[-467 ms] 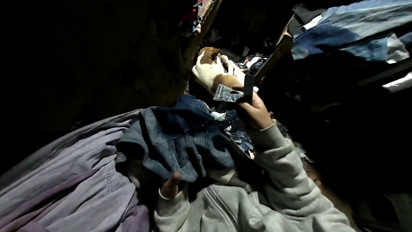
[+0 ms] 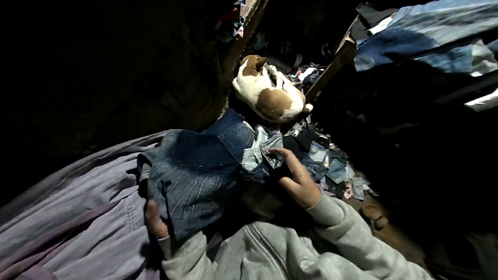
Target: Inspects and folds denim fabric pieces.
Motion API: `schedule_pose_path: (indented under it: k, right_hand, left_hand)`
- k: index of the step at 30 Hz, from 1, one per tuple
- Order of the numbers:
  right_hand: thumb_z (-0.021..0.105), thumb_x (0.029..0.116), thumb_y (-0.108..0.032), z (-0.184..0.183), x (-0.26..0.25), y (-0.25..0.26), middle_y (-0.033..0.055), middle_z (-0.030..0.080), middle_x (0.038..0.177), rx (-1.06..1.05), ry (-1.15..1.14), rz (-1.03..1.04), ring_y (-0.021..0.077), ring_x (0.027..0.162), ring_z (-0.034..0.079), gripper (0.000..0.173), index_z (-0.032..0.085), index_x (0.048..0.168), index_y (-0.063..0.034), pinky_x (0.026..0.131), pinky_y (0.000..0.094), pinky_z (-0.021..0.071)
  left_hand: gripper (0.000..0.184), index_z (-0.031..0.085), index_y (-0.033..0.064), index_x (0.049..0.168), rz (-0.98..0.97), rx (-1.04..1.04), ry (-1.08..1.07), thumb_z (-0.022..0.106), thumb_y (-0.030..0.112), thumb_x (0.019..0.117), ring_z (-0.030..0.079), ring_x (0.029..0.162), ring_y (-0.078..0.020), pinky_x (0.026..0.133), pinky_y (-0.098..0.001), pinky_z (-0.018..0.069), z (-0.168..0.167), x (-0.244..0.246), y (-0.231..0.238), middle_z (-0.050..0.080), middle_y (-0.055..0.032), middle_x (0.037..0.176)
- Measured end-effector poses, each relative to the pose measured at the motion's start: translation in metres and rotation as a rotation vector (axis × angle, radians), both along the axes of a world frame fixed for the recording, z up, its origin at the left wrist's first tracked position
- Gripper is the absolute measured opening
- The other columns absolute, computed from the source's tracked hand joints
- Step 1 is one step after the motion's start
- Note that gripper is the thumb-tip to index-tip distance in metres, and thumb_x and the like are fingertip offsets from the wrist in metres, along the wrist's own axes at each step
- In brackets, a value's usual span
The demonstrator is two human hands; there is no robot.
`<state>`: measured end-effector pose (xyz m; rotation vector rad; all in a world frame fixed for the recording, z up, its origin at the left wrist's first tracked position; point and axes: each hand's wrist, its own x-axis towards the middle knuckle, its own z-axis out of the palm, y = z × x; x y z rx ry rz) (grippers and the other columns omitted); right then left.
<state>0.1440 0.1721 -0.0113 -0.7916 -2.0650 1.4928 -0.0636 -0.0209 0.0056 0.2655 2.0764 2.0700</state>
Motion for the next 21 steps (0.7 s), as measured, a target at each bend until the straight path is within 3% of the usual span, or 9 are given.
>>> schedule_pose_path:
  k: [2, 3, 5, 6, 9, 12, 16, 19, 21]
  right_hand:
    - [0.056, 0.0846, -0.001, 0.001, -0.003, 0.002, 0.0202, 0.063, 0.128, 0.013, 0.039, -0.033, 0.0065, 0.106, 0.066, 0.055, 0.047, 0.137, 0.0131, 0.088, 0.0215, 0.054]
    - [0.056, 0.0847, -0.001, 0.002, -0.005, 0.002, 0.02, 0.064, 0.127, 0.015, 0.045, -0.038, 0.0055, 0.104, 0.066, 0.055, 0.047, 0.137, 0.0132, 0.087, 0.0205, 0.0539]
    - [0.056, 0.0855, -0.001, 0.003, -0.008, 0.003, 0.0177, 0.066, 0.122, 0.028, 0.061, -0.035, 0.0028, 0.097, 0.066, 0.054, 0.048, 0.137, 0.0124, 0.083, 0.0192, 0.0543]
    - [0.056, 0.0864, -0.003, 0.004, -0.009, 0.005, 0.0166, 0.067, 0.119, 0.035, 0.068, -0.031, 0.0023, 0.095, 0.066, 0.053, 0.048, 0.137, 0.0118, 0.082, 0.0192, 0.0545]
    - [0.057, 0.0871, -0.004, 0.007, -0.009, 0.012, 0.0096, 0.069, 0.1, 0.032, 0.091, -0.038, -0.0005, 0.079, 0.063, 0.051, 0.048, 0.136, 0.0103, 0.073, 0.0191, 0.0542]
    - [0.055, 0.0874, -0.004, 0.011, -0.011, 0.022, 0.0054, 0.069, 0.092, 0.052, 0.104, -0.05, -0.0026, 0.076, 0.062, 0.05, 0.048, 0.135, 0.0094, 0.07, 0.0182, 0.0532]
    - [0.055, 0.0897, -0.005, 0.022, -0.014, 0.038, 0.0034, 0.067, 0.109, 0.051, 0.187, -0.101, -0.0043, 0.086, 0.062, 0.049, 0.049, 0.137, 0.0061, 0.077, 0.017, 0.0542]
    - [0.058, 0.09, -0.008, 0.032, -0.019, 0.056, 0.0, 0.065, 0.114, 0.017, 0.251, -0.125, -0.0032, 0.081, 0.06, 0.05, 0.048, 0.138, 0.0014, 0.07, 0.0179, 0.0531]
    - [0.058, 0.0899, -0.006, 0.04, -0.028, 0.066, 0.0013, 0.062, 0.117, 0.036, 0.277, -0.117, -0.003, 0.083, 0.059, 0.051, 0.046, 0.139, 0.0026, 0.07, 0.0175, 0.052]
  left_hand:
    - [0.034, 0.039, -0.0277, 0.122, 0.056, -0.201, -0.007, 0.035, 0.002, 0.1058, 0.053, 0.1, 0.0056, 0.093, -0.0125, 0.0423, 0.016, 0.017, 0.012, 0.06, -0.0097, 0.105]
    - [0.034, 0.042, -0.0289, 0.122, 0.068, -0.194, -0.094, 0.042, -0.001, 0.1038, 0.055, 0.097, 0.0007, 0.09, -0.0154, 0.0434, 0.025, 0.034, 0.027, 0.064, -0.0146, 0.106]
    - [0.01, 0.062, 0.0012, 0.1, -0.022, 0.138, -0.378, 0.059, 0.007, 0.0916, 0.069, 0.077, 0.0017, 0.07, -0.0167, 0.0579, 0.012, 0.064, 0.05, 0.073, 0.0013, 0.085]
    - [0.011, 0.067, 0.005, 0.096, -0.116, 0.247, -0.524, 0.064, 0.005, 0.086, 0.072, 0.076, -0.005, 0.07, -0.0248, 0.0618, 0.003, 0.067, 0.054, 0.075, 0.0001, 0.082]
    - [0.015, 0.064, -0.0001, 0.103, -0.11, 0.072, -0.487, 0.064, -0.004, 0.0884, 0.072, 0.085, -0.0059, 0.081, -0.0268, 0.0609, 0.015, 0.064, 0.063, 0.074, 0.0005, 0.087]
    - [0.009, 0.063, -0.0044, 0.097, 0.014, -0.163, -0.354, 0.065, -0.003, 0.0891, 0.068, 0.082, 0.0, 0.079, -0.0216, 0.0578, 0.043, 0.075, 0.083, 0.07, 0.0022, 0.082]
    - [0.014, 0.06, 0.0024, 0.086, -0.013, -0.09, -0.481, 0.05, -0.003, 0.0943, 0.066, 0.074, -0.0007, 0.072, -0.021, 0.0563, 0.056, 0.088, 0.102, 0.065, 0.0034, 0.074]
    - [0.017, 0.064, -0.0013, 0.103, -0.189, -0.097, -0.591, 0.05, 0.008, 0.1018, 0.067, 0.087, -0.0016, 0.082, -0.024, 0.0567, 0.053, 0.091, 0.102, 0.069, 0.0008, 0.089]
    - [0.014, 0.068, 0.0001, 0.103, -0.306, -0.114, -0.576, 0.06, 0.01, 0.0977, 0.069, 0.09, -0.0008, 0.086, -0.0245, 0.0581, 0.048, 0.092, 0.098, 0.074, 0.0025, 0.092]
